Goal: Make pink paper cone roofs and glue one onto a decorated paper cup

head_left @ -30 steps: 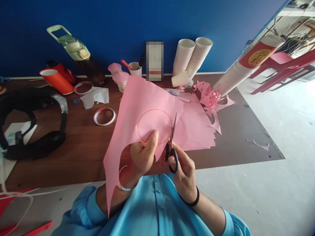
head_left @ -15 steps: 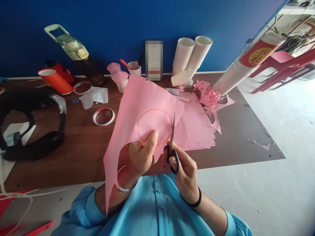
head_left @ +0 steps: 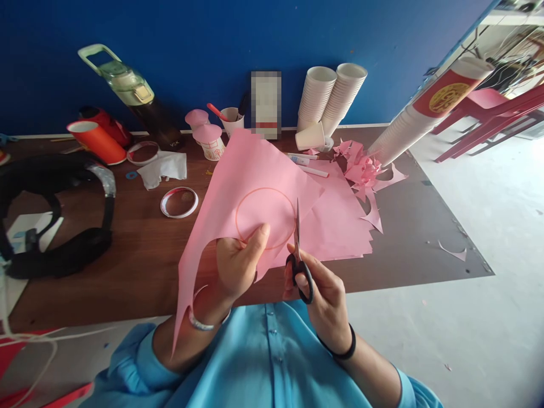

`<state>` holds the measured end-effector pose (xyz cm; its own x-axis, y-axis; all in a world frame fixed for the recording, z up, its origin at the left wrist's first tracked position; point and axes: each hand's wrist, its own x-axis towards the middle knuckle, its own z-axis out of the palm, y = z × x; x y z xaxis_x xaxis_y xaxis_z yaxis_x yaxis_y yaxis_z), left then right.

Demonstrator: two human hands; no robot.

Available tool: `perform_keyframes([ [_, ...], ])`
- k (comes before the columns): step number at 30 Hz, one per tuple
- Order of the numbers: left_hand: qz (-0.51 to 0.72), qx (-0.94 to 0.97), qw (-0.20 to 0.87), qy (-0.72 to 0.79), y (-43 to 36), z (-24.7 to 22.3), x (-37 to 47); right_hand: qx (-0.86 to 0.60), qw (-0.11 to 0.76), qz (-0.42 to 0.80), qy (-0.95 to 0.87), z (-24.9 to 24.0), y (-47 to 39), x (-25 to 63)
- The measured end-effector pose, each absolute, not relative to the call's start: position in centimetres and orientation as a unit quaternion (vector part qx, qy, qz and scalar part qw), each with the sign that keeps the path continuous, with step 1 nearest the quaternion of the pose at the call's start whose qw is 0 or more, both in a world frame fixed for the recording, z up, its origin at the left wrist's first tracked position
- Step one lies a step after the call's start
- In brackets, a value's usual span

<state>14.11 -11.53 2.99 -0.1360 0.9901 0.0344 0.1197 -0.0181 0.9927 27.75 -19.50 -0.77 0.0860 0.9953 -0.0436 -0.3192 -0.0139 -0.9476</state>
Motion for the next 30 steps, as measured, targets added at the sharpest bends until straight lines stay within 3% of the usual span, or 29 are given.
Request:
perform_keyframes([
  [12,0.481,0.504,0.41,0.589,-11.7,2.7,13.7,-0.455,0.586,0.56,-0.367,-0.6,-19.5,27.8],
  [25,0.499,0.489,0.488,0.523,-8.0,4.1,12.8,-0.419,0.55,0.626,-0.36,0.9,-15.8,29.1],
  [30,0.508,0.537,0.4,0.542,-4.7,5.4,11.8,-0.398,0.535,0.625,-0.405,2.3,-11.3,29.6],
])
